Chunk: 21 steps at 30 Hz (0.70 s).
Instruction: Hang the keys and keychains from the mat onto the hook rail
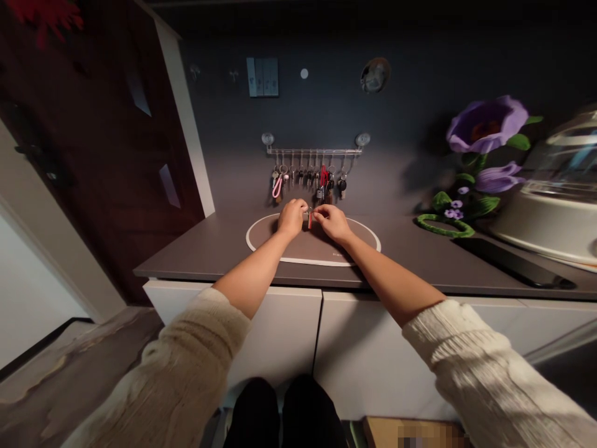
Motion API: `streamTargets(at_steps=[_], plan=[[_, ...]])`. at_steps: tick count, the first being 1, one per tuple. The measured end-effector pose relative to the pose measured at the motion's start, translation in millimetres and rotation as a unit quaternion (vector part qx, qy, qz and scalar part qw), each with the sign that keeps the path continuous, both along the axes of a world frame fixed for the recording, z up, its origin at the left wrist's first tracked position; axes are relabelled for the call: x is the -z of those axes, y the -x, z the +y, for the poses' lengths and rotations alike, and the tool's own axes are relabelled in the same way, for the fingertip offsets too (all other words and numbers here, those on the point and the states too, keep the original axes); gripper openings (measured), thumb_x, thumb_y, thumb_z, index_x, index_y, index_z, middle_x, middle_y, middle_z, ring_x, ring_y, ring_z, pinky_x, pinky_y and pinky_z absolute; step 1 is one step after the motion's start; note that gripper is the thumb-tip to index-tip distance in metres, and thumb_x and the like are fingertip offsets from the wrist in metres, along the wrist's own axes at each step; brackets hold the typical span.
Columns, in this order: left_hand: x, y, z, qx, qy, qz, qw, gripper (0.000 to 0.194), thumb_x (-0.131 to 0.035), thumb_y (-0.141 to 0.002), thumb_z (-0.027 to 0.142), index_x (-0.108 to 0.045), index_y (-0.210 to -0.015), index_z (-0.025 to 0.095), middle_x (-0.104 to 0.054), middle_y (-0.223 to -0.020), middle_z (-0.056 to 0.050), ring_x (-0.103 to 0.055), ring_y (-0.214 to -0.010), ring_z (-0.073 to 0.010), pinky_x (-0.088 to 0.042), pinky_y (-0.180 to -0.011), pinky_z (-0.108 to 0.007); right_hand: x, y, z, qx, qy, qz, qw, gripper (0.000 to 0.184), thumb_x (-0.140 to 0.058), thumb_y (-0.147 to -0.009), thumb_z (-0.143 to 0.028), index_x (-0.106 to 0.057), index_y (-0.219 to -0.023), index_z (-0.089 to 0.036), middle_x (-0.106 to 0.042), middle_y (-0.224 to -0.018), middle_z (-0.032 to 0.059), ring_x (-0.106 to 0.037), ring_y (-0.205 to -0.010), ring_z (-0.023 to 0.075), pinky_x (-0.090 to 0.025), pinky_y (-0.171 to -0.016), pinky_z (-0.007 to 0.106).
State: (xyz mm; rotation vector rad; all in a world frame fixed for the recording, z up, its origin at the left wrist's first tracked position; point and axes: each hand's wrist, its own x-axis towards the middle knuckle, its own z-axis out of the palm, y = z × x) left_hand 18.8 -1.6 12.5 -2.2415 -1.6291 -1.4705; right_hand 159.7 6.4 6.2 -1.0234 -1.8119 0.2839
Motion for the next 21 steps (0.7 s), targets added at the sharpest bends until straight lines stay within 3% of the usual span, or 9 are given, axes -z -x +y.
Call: streamTargets(at_steps=[5, 11, 21], plan=[[2.3, 0, 10, 0.046, 0.014, -0.098, 0.994, 0.015, -0.044, -0.079, 0.015, -0.058, -0.072, 0.014, -0.060, -0.080, -0.004, -0.052, -0.080, -0.0133, -0.039, -0.076, -0.025, -2.9, 2, -5, -0.038, 0.006, 0.016, 0.999, 0.011, -0.056, -0.072, -0.024, -0.062, -0.078, -0.019, -0.062, -0.081, 0.0014, -0.052, -0.070, 0.0115, -0.040, -0.073, 0.025], [5.1, -4, 12, 0.107, 0.069, -0.241, 0.962, 0.013, -0.046, -0.079, 0.018, -0.058, -0.080, 0.012, -0.059, -0.075, -0.003, -0.052, -0.066, -0.0098, -0.043, -0.066, -0.023, -4.0, 4, -7, -0.065, 0.030, 0.062, 0.996, 0.010, -0.056, -0.072, -0.027, -0.058, -0.075, -0.017, -0.060, -0.074, -0.0001, -0.050, -0.066, 0.0103, -0.038, -0.069, 0.023], [-6.0, -9, -8, 0.144, 0.137, -0.306, 0.931, 0.008, -0.049, -0.080, 0.017, -0.056, -0.080, 0.011, -0.058, -0.071, -0.001, -0.051, -0.062, -0.0069, -0.041, -0.061, -0.019, 3.3, 3, 8, -0.094, 0.029, 0.089, 0.991, 0.014, -0.053, -0.075, -0.031, -0.053, -0.076, -0.017, -0.056, -0.069, -0.0015, -0.049, -0.063, 0.0095, -0.039, -0.062, 0.021]])
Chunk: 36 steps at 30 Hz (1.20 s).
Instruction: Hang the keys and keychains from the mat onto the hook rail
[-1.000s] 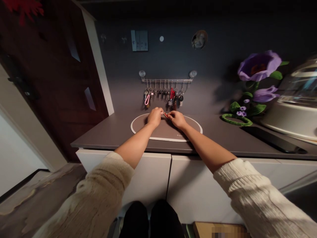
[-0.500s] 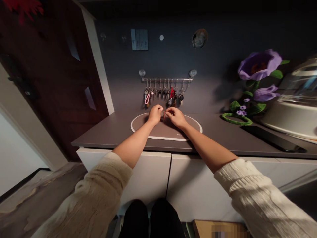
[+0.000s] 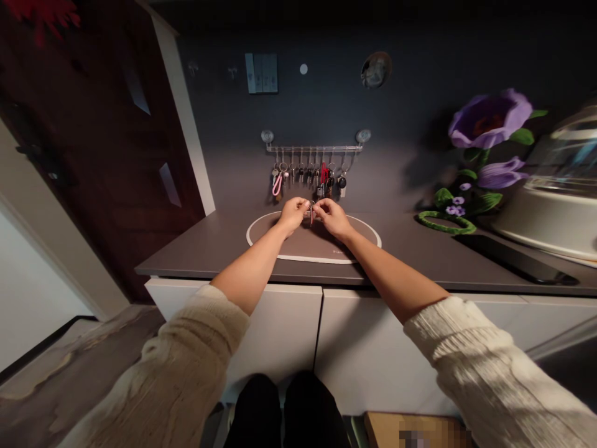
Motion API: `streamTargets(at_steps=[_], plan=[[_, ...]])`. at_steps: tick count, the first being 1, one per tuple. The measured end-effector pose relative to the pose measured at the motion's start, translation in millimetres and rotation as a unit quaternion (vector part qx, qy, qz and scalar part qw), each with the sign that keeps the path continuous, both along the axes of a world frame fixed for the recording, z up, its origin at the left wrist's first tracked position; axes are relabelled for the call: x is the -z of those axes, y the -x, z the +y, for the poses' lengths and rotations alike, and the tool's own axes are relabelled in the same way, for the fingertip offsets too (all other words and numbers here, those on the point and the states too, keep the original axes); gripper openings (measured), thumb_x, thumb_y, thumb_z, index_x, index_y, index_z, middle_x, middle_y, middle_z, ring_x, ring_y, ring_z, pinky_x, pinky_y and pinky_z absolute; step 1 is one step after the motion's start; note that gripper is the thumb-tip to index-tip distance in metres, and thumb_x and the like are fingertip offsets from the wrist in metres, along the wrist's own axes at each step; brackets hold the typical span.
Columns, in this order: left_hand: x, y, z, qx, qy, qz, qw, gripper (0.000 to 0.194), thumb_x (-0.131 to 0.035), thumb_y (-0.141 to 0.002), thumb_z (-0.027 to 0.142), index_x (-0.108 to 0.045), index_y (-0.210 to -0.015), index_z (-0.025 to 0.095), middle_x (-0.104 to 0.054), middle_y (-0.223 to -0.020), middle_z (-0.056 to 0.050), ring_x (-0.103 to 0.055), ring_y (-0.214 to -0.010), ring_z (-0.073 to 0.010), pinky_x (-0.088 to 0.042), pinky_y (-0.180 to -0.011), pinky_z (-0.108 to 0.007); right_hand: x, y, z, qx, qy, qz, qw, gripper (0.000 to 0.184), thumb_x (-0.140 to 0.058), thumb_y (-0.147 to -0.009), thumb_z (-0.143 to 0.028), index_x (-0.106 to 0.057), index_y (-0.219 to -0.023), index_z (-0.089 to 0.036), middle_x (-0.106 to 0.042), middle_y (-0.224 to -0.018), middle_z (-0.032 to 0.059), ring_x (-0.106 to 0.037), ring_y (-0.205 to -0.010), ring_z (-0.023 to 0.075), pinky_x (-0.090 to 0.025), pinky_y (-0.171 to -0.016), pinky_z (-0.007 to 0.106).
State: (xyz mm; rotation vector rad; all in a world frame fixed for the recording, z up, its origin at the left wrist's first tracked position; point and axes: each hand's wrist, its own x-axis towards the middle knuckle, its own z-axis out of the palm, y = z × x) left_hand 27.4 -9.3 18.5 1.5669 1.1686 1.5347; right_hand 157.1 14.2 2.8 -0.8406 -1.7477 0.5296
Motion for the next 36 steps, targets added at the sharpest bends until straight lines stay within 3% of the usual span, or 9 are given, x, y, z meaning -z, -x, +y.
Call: streamTargets(at_steps=[8, 13, 20, 24, 30, 36], plan=[[5.8, 2, 8, 0.049, -0.010, -0.029, 0.998, 0.013, -0.053, -0.078, 0.023, -0.056, -0.083, 0.011, -0.056, -0.068, 0.000, -0.050, -0.058, -0.0065, -0.035, -0.051, -0.016, -1.1, 0, -2, -0.046, 0.018, 0.023, 0.999, 0.015, -0.049, -0.076, -0.032, -0.046, -0.075, -0.018, -0.048, -0.068, -0.0033, -0.045, -0.065, 0.0096, -0.038, -0.063, 0.023], [8.8, 3, 12, 0.060, -0.022, -0.035, 0.997, 0.019, -0.057, -0.075, 0.030, -0.058, -0.084, 0.013, -0.059, -0.072, -0.001, -0.052, -0.060, -0.0070, -0.036, -0.051, -0.017, -3.0, -2, -4, -0.032, -0.006, 0.016, 0.999, 0.015, -0.046, -0.077, -0.033, -0.045, -0.076, -0.018, -0.046, -0.070, -0.0027, -0.042, -0.067, 0.0102, -0.036, -0.066, 0.024], [9.1, 2, 9, 0.004, -0.035, -0.007, 0.999, 0.016, -0.050, -0.078, 0.023, -0.060, -0.083, 0.011, -0.060, -0.072, -0.002, -0.049, -0.058, -0.0074, -0.038, -0.054, -0.019, -5.5, -10, -2, -0.023, -0.018, 0.027, 0.999, 0.016, -0.043, -0.078, -0.035, -0.044, -0.076, -0.018, -0.046, -0.073, -0.0014, -0.043, -0.069, 0.0112, -0.037, -0.069, 0.025], [14.0, 1, 12, -0.050, -0.059, 0.083, 0.994, 0.018, -0.048, -0.079, 0.023, -0.061, -0.077, 0.011, -0.062, -0.072, -0.004, -0.053, -0.065, -0.0110, -0.041, -0.064, -0.024, -10.3, -18, 1, 0.000, -0.024, 0.037, 0.999, 0.016, -0.043, -0.078, -0.034, -0.044, -0.075, -0.019, -0.047, -0.072, -0.0012, -0.043, -0.071, 0.0116, -0.037, -0.071, 0.025], [23.5, -1, 14, -0.073, -0.130, 0.315, 0.937, 0.019, -0.046, -0.079, 0.023, -0.063, -0.075, 0.014, -0.062, -0.081, -0.007, -0.054, -0.078, -0.0162, -0.040, -0.075, -0.028, -25.8, -37, 7, 0.018, 0.014, 0.088, 0.996, 0.013, -0.044, -0.076, -0.033, -0.044, -0.075, -0.020, -0.046, -0.068, -0.0029, -0.044, -0.064, 0.0101, -0.039, -0.065, 0.024], [24.7, -4, 11, -0.066, -0.114, 0.382, 0.915, 0.022, -0.044, -0.080, 0.024, -0.064, -0.078, 0.016, -0.062, -0.083, -0.007, -0.054, -0.078, -0.0159, -0.040, -0.073, -0.027, -53.7, -59, 20, 0.036, 0.086, 0.176, 0.980, 0.010, -0.046, -0.074, -0.029, -0.041, -0.076, -0.020, -0.047, -0.069, -0.0041, -0.048, -0.063, 0.0081, -0.042, -0.062, 0.023]])
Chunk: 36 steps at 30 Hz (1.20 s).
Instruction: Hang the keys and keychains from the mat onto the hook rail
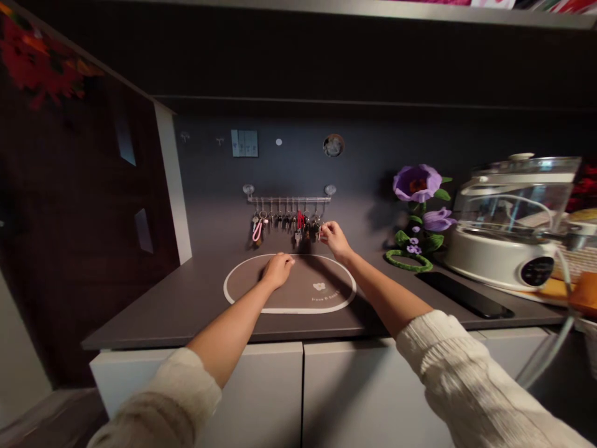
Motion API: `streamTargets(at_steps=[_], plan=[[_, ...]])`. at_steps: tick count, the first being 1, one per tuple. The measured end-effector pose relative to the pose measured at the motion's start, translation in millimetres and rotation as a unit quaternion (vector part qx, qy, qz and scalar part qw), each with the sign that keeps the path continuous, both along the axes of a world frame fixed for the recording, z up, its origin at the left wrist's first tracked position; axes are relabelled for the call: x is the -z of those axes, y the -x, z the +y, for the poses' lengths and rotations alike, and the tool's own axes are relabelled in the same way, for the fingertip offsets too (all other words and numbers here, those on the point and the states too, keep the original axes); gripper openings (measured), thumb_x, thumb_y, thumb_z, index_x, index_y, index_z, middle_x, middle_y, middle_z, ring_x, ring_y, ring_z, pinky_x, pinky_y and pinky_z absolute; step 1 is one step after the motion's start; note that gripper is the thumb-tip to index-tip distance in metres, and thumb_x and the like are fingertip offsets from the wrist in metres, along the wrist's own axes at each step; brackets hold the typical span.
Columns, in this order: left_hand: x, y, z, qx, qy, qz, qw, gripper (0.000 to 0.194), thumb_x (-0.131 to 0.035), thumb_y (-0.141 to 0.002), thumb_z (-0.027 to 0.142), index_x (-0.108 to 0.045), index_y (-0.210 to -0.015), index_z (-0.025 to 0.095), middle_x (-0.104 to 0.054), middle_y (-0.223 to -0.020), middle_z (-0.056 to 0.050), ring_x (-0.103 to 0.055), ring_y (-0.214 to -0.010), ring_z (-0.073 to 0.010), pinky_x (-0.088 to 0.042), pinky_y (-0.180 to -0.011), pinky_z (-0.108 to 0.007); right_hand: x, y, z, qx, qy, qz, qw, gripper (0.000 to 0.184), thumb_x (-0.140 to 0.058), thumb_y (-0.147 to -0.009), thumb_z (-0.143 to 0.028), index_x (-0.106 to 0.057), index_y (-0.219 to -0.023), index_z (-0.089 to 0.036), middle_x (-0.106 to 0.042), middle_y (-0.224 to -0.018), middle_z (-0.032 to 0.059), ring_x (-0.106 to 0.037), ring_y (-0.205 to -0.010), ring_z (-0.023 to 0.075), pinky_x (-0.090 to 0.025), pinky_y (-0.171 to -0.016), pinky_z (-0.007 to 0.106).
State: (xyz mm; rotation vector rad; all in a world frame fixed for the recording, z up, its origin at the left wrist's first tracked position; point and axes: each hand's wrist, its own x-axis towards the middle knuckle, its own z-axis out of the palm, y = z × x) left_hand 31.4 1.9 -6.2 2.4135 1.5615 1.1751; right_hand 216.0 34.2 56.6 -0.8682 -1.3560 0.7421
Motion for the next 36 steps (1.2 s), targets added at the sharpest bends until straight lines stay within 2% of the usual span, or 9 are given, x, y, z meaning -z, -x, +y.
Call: streamTargets(at_steps=[5, 9, 16, 20, 25, 36], plan=[[2.3, -1, 4, 0.009, 0.015, 0.005, 1.000, 0.022, -0.044, -0.080, 0.024, -0.065, -0.076, 0.016, -0.063, -0.083, -0.007, -0.055, -0.081, -0.0158, -0.040, -0.075, -0.027, -26.6, -13, 12, 0.021, 0.055, 0.050, 0.997, 0.006, -0.042, -0.077, -0.024, -0.038, -0.076, -0.021, -0.048, -0.069, -0.0049, -0.050, -0.056, 0.0067, -0.044, -0.056, 0.022], [4.8, -1, 9, 0.007, 0.024, 0.007, 1.000, 0.021, -0.045, -0.080, 0.024, -0.065, -0.075, 0.017, -0.064, -0.083, -0.006, -0.055, -0.081, -0.0151, -0.040, -0.076, -0.026, -43.3, -18, 24, 0.030, 0.065, 0.066, 0.995, 0.005, -0.041, -0.078, -0.021, -0.036, -0.076, -0.021, -0.047, -0.065, -0.0056, -0.048, -0.052, 0.0060, -0.045, -0.053, 0.022], [6.4, 0, 11, 0.011, 0.036, -0.005, 0.999, 0.020, -0.046, -0.080, 0.025, -0.064, -0.076, 0.017, -0.064, -0.085, -0.006, -0.055, -0.079, -0.0147, -0.040, -0.073, -0.025, -61.9, -18, 38, 0.053, 0.102, 0.026, 0.993, 0.010, -0.037, -0.078, -0.013, -0.037, -0.070, -0.019, -0.047, -0.059, -0.0038, -0.050, -0.049, 0.0082, -0.047, -0.053, 0.027], [6.4, 0, 10, 0.009, 0.034, -0.011, 0.999, 0.020, -0.046, -0.080, 0.025, -0.064, -0.076, 0.017, -0.064, -0.085, -0.006, -0.055, -0.079, -0.0159, -0.040, -0.073, -0.027, -62.6, -18, 42, 0.034, 0.123, 0.007, 0.992, 0.012, -0.039, -0.073, -0.009, -0.038, -0.065, -0.018, -0.046, -0.054, -0.0028, -0.050, -0.047, 0.0084, -0.048, -0.054, 0.029], [7.7, 0, 12, 0.010, 0.031, -0.006, 0.999, 0.019, -0.046, -0.079, 0.024, -0.064, -0.075, 0.017, -0.064, -0.083, -0.006, -0.055, -0.078, -0.0154, -0.040, -0.073, -0.027, -57.8, -21, 47, 0.015, 0.137, 0.011, 0.990, 0.009, -0.043, -0.071, -0.012, -0.039, -0.065, -0.018, -0.048, -0.051, -0.0022, -0.051, -0.048, 0.0083, -0.049, -0.055, 0.028], [11.8, 1, 19, 0.012, 0.050, -0.033, 0.998, 0.019, -0.047, -0.078, 0.024, -0.063, -0.073, 0.016, -0.063, -0.083, -0.006, -0.056, -0.079, -0.0143, -0.041, -0.074, -0.026, -43.2, -22, 50, 0.044, 0.144, -0.001, 0.989, 0.012, -0.041, -0.069, -0.009, -0.040, -0.060, -0.017, -0.044, -0.046, -0.0040, -0.045, -0.042, 0.0067, -0.044, -0.050, 0.024]])
